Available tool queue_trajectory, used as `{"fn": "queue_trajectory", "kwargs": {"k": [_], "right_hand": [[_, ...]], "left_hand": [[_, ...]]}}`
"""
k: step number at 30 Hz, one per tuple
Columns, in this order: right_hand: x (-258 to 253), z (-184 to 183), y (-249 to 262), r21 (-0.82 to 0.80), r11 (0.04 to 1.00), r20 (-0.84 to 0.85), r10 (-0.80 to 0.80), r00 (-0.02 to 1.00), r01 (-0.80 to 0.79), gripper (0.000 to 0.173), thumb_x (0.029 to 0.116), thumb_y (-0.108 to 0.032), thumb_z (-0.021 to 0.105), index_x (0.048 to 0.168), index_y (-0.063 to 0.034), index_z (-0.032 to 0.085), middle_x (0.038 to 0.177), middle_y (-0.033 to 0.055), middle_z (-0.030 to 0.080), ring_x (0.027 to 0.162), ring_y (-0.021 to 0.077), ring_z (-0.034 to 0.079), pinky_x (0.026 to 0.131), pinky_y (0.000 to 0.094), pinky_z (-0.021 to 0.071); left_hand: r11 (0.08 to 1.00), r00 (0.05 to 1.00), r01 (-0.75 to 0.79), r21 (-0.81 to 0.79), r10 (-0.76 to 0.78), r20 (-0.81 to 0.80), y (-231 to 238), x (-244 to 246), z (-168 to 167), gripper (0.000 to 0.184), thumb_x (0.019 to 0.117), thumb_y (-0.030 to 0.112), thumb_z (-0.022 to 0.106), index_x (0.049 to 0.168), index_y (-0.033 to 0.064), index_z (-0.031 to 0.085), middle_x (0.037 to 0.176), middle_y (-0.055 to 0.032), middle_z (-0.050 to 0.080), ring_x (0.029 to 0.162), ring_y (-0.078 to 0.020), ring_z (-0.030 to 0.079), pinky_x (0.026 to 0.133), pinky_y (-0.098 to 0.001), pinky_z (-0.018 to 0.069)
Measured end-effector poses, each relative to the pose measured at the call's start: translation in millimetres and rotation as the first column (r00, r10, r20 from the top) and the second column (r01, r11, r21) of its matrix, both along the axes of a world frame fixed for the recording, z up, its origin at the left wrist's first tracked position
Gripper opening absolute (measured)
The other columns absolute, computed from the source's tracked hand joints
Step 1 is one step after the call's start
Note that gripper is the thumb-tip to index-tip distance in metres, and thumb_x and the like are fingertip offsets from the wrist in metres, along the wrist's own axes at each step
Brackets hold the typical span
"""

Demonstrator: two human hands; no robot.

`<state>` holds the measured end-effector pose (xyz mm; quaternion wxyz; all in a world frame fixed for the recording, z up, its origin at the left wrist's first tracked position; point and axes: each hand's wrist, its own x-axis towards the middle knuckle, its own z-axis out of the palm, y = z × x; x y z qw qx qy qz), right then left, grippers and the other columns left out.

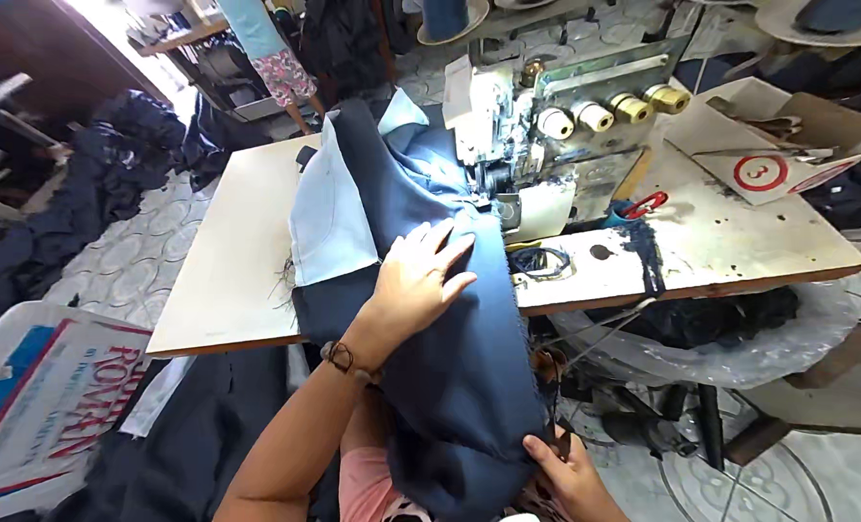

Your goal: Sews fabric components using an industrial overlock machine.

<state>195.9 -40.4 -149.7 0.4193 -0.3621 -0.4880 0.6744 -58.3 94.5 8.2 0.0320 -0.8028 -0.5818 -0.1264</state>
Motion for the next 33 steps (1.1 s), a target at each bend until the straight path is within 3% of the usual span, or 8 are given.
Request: {"fn": "queue_trajectory", "kwargs": {"k": [6,10,14,22,24,27,30,33], "right_hand": [[-24,9,48,0.001,1.0,-0.035,-0.015,0.999,0.015,0.009,0.0983,-0.017,0.057,0.093,-0.0199,0.064,0.066,-0.0157,0.063,0.05,-0.0051,0.054,0.047,0.0142,0.0465],[-40,17,84,0.035,0.999,-0.017,-0.017,1.0,0.017,0.01,0.0981,-0.013,0.054,0.091,-0.018,0.059,0.06,-0.0162,0.057,0.045,-0.006,0.047,0.044,0.0129,0.0425],[-53,23,110,0.073,0.996,-0.064,-0.049,0.997,0.053,0.014,0.0984,-0.009,0.052,0.089,-0.0171,0.058,0.058,-0.0148,0.056,0.043,-0.0051,0.047,0.043,0.0131,0.0419],[-73,34,132,0.085,0.987,-0.057,-0.134,0.989,0.139,0.017,0.0989,-0.005,0.049,0.086,-0.014,0.056,0.053,-0.0116,0.056,0.04,-0.0007,0.05,0.042,0.0171,0.0478],[-75,39,133,0.063,0.988,-0.053,-0.14,0.989,0.143,0.009,0.1006,-0.004,0.049,0.095,-0.0103,0.053,0.055,-0.011,0.055,0.04,0.0,0.05,0.042,0.0176,0.0492],[-77,43,136,0.041,0.985,-0.043,-0.167,0.985,0.168,0.009,0.1003,-0.003,0.051,0.095,-0.0102,0.053,0.052,-0.0109,0.052,0.038,0.0001,0.047,0.041,0.018,0.0482],[-77,42,140,0.026,0.984,0.01,-0.176,0.984,0.175,0.011,0.1013,-0.004,0.052,0.091,-0.009,0.053,0.052,-0.01,0.05,0.038,0.0008,0.046,0.042,0.0185,0.0478],[-81,40,141,0.02,0.983,0.028,-0.184,0.983,0.184,0.017,0.1021,-0.005,0.051,0.085,-0.0101,0.052,0.051,-0.01,0.049,0.038,0.0009,0.047,0.042,0.0182,0.0477]], "left_hand": [[0.987,0.995,-0.025,-0.157,0.041,0.094,26,-8,29,0.057,0.1035,0.043,0.056,0.152,0.0147,0.051,0.161,-0.0118,0.043,0.147,-0.0359,0.04,0.119,-0.0574,0.0311],[0.955,0.999,-0.043,-0.292,0.045,-0.002,83,-31,23,0.081,0.0944,0.069,0.053,0.157,0.0182,0.043,0.164,-0.0172,0.036,0.151,-0.0378,0.034,0.12,-0.0574,0.03],[0.852,0.982,-0.19,-0.487,0.168,-0.088,105,-21,51,0.102,0.0848,0.074,0.064,0.164,0.0204,0.028,0.17,-0.0154,0.019,0.156,-0.0382,0.022,0.121,-0.0583,0.0268],[0.917,0.977,-0.164,-0.364,0.203,0.071,124,-42,21,0.099,0.0867,0.074,0.062,0.164,0.0234,0.027,0.172,-0.0118,0.014,0.158,-0.0395,0.012,0.119,-0.0669,0.023],[0.945,0.95,-0.201,-0.257,0.252,0.185,89,-37,23,0.083,0.0936,0.061,0.064,0.16,0.0189,0.038,0.17,-0.0155,0.019,0.156,-0.0385,0.02,0.122,-0.0613,0.0246],[0.95,0.916,-0.292,-0.106,0.31,0.255,18,-33,25,0.059,0.1005,0.04,0.064,0.15,0.01,0.051,0.154,-0.0185,0.048,0.131,-0.0372,0.057,0.105,-0.0569,0.0492],[0.746,0.843,-0.468,-0.474,0.538,0.013,-21,-40,16,0.064,0.1075,0.042,0.049,0.157,0.004,0.035,0.137,-0.0288,0.058,0.119,-0.0458,0.063,0.1,-0.0628,0.0491],[0.55,0.794,-0.543,-0.634,0.583,-0.174,-17,-59,-13,0.077,0.1078,0.052,0.04,0.165,0.0064,0.014,0.16,-0.0342,0.028,0.142,-0.0549,0.039,0.109,-0.069,0.0388]]}}
